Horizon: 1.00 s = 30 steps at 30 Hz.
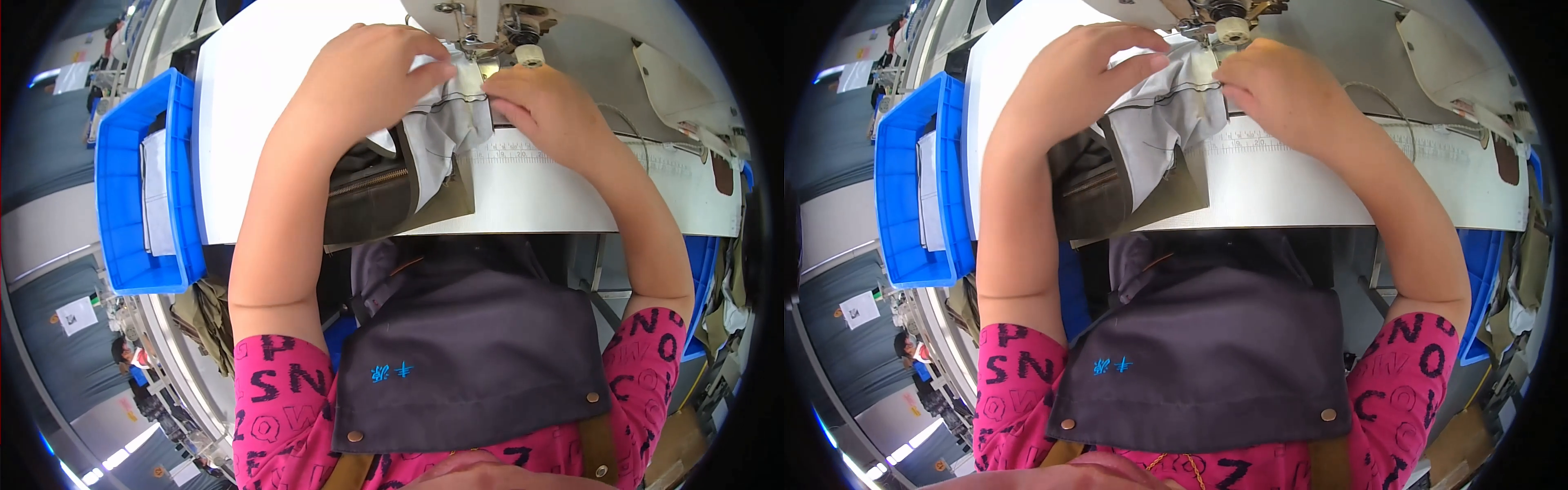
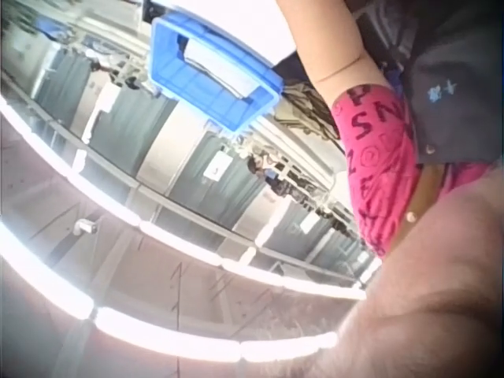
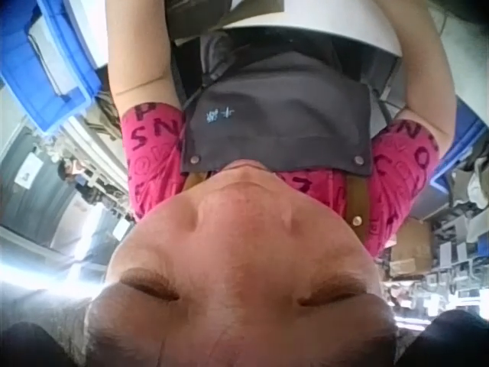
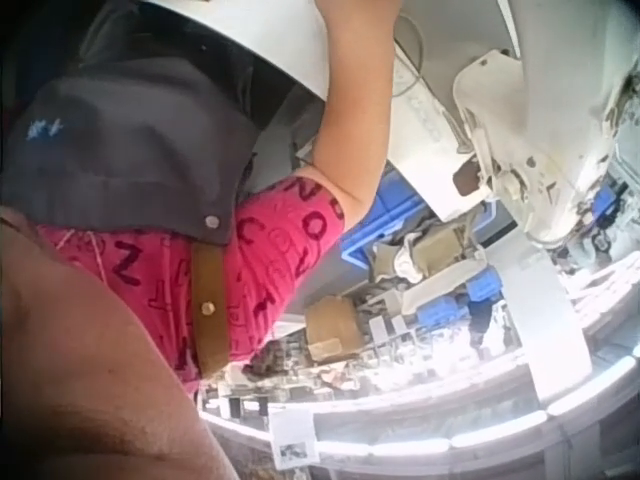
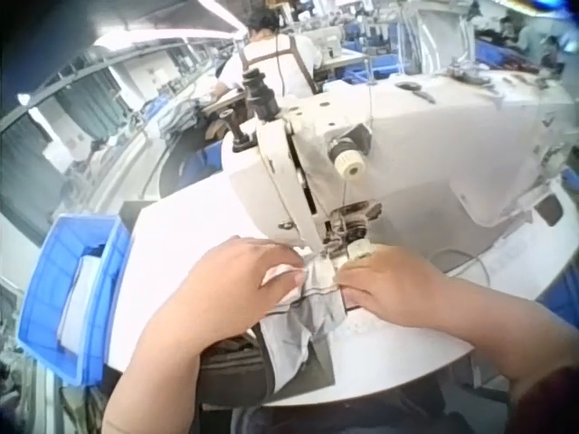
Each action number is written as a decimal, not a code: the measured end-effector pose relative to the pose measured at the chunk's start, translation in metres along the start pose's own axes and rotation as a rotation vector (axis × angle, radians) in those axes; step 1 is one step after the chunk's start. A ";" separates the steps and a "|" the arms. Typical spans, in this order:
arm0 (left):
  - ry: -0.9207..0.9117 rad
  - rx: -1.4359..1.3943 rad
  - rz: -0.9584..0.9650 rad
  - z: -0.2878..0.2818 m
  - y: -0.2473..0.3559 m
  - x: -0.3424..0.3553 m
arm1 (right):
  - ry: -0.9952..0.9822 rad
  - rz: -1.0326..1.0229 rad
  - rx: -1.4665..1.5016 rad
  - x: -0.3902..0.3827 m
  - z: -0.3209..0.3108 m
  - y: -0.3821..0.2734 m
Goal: Sewing fabric and leather components together using an industrial sewing machine to assemble an item.
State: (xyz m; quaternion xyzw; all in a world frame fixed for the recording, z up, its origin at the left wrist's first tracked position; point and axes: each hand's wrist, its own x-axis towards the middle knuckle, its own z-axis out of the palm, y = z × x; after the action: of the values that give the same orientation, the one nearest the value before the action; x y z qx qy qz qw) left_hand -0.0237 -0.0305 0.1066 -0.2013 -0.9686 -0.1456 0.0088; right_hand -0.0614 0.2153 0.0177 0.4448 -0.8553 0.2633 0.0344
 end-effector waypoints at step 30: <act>0.152 -0.338 -0.217 0.074 0.012 -0.007 | 0.065 -0.253 0.114 -0.011 0.025 0.012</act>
State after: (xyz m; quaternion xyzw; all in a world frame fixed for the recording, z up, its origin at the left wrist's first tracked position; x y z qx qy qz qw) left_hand -0.0094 -0.0020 0.0383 -0.0828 -0.9430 -0.3207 0.0320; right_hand -0.0596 0.2169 -0.0122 0.5415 -0.7745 0.3194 0.0697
